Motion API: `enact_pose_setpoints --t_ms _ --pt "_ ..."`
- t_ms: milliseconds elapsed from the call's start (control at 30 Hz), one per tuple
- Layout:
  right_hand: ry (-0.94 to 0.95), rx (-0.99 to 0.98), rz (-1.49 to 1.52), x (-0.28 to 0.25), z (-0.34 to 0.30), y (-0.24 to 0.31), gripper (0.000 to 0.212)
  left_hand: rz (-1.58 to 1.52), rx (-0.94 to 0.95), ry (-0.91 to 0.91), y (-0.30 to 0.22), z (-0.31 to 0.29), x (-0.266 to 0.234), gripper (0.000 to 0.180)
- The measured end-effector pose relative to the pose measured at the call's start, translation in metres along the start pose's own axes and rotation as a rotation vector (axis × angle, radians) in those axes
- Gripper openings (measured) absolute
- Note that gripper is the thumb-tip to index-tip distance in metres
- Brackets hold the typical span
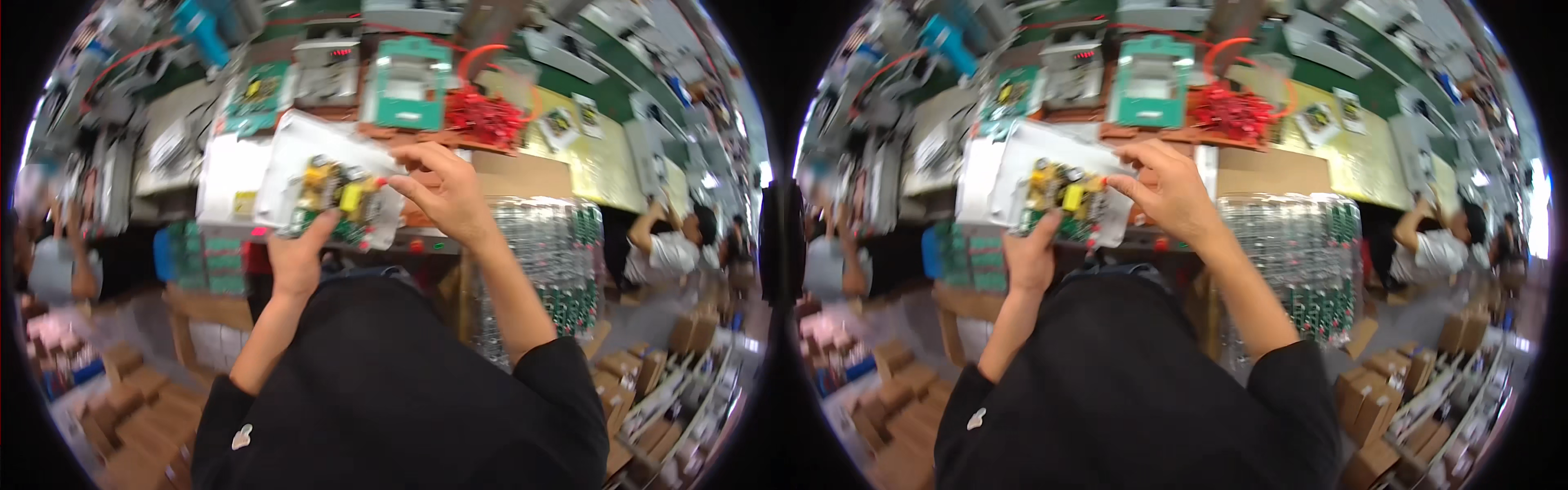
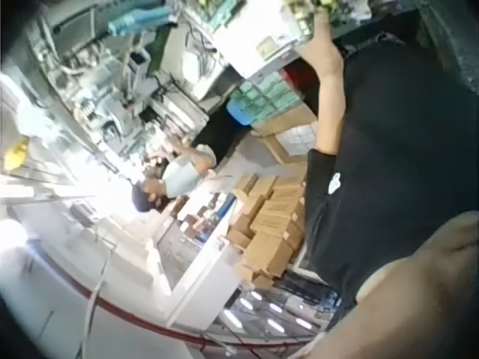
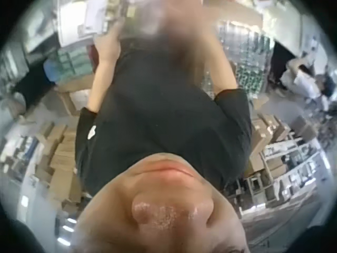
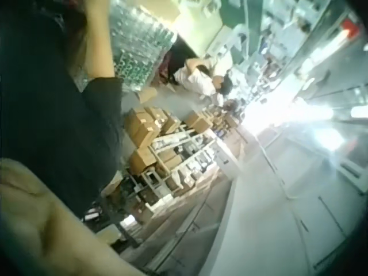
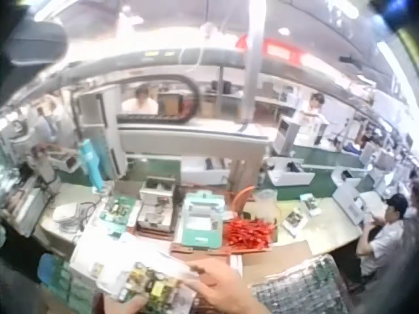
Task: Testing electronic circuit boards by placing them into a testing jig and observing the results.
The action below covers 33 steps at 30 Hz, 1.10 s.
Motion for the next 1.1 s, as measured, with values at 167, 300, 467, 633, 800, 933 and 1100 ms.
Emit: enact_pose_setpoints --t_ms 167,300,467,633,800,933,1100 --pt "-0.175 0.355 1.223 0.028 -0.079 -0.051 0.054 -0.233 -0.31 0.215 0.019 0.02 0.016 0.053" --pt "-0.458 0.413 1.336 0.037 -0.12 -0.08 0.051 -0.126 -0.57 0.52 0.06 0.024 0.049 0.055" --pt "-1.038 0.347 1.116 -0.074 -0.192 -0.165 0.053 0.016 -0.513 0.785 0.039 0.006 0.041 0.05" --pt "-1.471 0.295 1.111 -0.214 -0.244 -0.268 0.058 0.044 -0.421 0.679 0.023 -0.004 -0.004 0.053" --pt "-1.029 0.577 1.068 -0.19 -0.204 -0.28 0.034 -0.006 -0.346 0.582 0.005 -0.005 -0.05 0.046" --pt "-0.807 0.487 0.988 -0.127 -0.168 -0.237 0.039 0.102 -0.07 0.234 -0.011 -0.003 -0.14 0.033" --pt "-0.947 0.473 0.866 -0.109 -0.177 -0.155 0.039 0.494 -0.001 -0.353 -0.033 0.042 -0.25 0.027"
Point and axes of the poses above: each hand's wrist, its own z-axis towards the middle knuckle, its own x-axis out of the palm, y = z × x, the point moved 6 cm from there along z, towards the middle knuckle, and after that the axes turned 13 degrees about y, right-handed, at the moved point
